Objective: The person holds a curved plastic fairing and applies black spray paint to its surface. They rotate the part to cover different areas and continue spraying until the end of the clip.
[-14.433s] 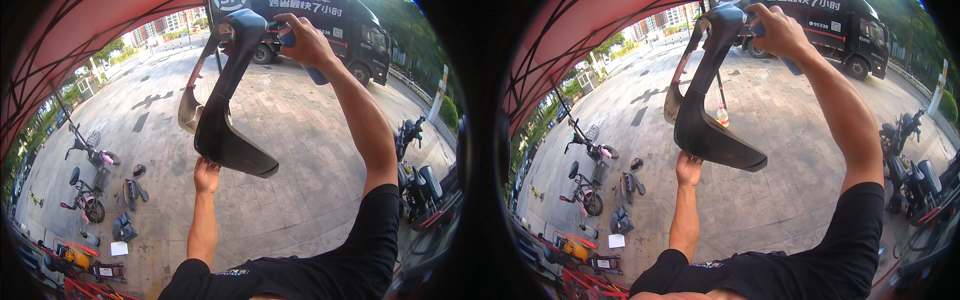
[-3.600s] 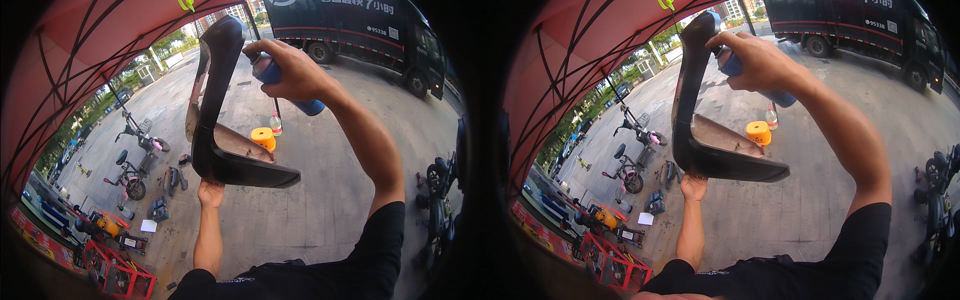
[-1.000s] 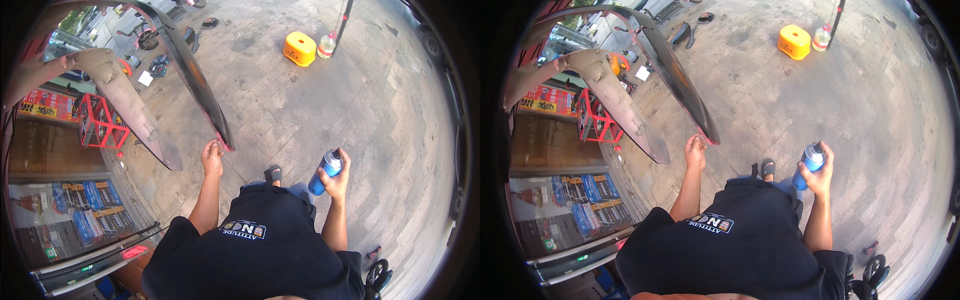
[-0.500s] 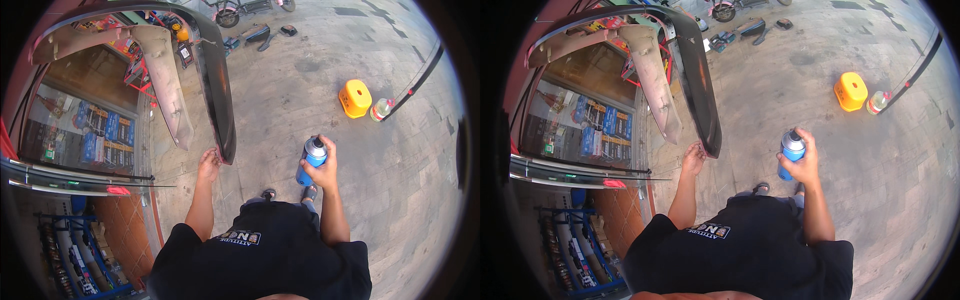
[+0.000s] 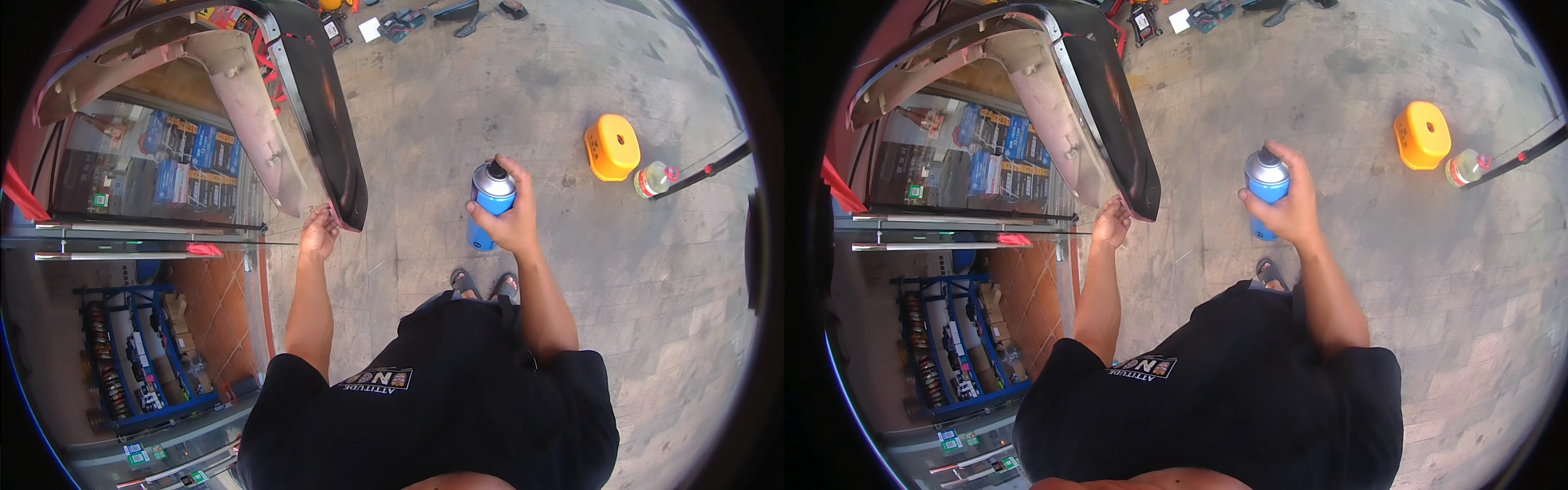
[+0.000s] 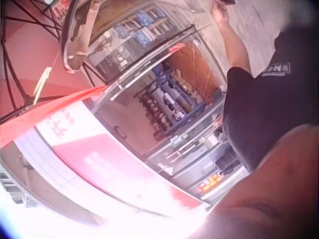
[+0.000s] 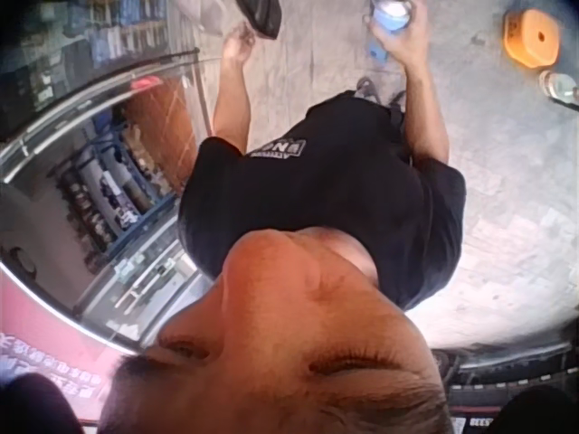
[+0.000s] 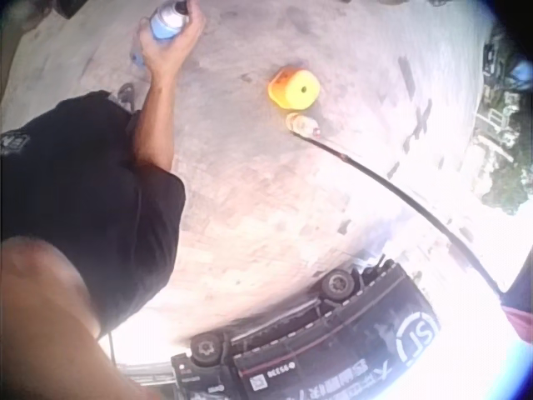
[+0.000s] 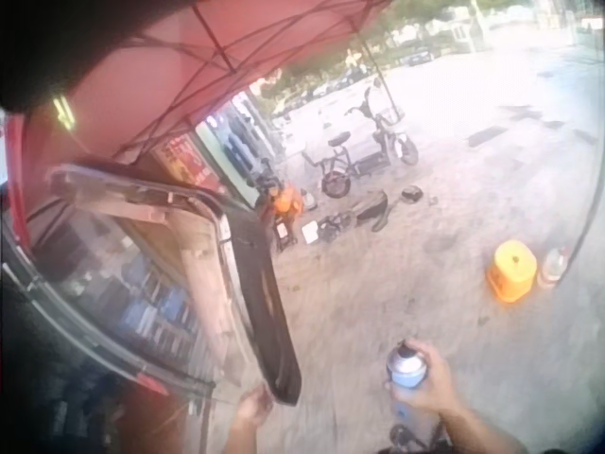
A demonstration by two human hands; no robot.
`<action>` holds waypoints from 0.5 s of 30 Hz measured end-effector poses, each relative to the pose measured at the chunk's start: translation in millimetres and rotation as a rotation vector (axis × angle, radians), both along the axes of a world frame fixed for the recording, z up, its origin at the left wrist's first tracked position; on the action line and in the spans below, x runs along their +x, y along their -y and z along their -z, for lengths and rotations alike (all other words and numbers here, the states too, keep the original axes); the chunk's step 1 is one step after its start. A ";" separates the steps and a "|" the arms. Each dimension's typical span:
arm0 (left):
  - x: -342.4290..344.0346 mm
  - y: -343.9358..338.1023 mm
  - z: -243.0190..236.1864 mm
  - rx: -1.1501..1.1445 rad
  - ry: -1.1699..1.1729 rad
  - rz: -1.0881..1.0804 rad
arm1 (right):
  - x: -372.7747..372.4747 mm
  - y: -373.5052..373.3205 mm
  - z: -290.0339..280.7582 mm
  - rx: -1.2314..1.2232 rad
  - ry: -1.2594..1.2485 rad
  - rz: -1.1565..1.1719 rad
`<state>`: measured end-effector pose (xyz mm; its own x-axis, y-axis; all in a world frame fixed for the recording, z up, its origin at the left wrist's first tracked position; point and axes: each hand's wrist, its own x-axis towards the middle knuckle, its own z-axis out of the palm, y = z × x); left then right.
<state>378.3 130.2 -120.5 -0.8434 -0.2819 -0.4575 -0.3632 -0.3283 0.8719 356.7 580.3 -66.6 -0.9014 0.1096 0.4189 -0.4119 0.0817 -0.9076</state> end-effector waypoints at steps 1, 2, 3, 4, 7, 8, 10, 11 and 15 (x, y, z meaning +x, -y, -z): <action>4.6 -2.5 -0.5 -0.023 0.034 -0.042 | -1.4 0.1 3.5 0.049 -0.003 0.019; 6.7 -6.7 -1.9 -0.009 0.011 -0.039 | -3.1 -0.1 6.1 0.037 0.003 0.009; 6.1 -9.6 -2.6 -0.017 0.008 -0.058 | -6.2 0.9 10.4 0.026 -0.003 0.003; 8.2 -13.3 -3.1 -0.019 -0.040 -0.050 | -7.8 2.2 14.3 0.013 -0.005 -0.009; 12.5 -22.3 -6.3 -0.013 -0.011 -0.123 | -15.8 3.8 25.5 0.013 0.064 -0.077; 14.2 -23.5 -8.5 -0.011 -0.001 -0.102 | -21.0 3.9 29.3 -0.001 0.073 -0.098; 14.7 -28.0 -10.9 -0.011 0.009 -0.160 | -35.1 -0.3 35.5 -0.011 0.069 -0.164; 14.2 -29.6 -11.8 -0.019 0.003 -0.162 | -43.3 -4.9 38.4 -0.002 0.062 -0.205; 23.1 -42.1 -7.7 -0.075 0.081 -0.283 | -80.1 -29.2 45.1 -0.017 0.107 -0.329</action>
<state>401.5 172.3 -112.8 -0.6883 -0.5358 -0.4891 -0.3359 -0.3622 0.8695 276.6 609.6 -111.7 -0.9282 -0.1885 0.3207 -0.3160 -0.0549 -0.9472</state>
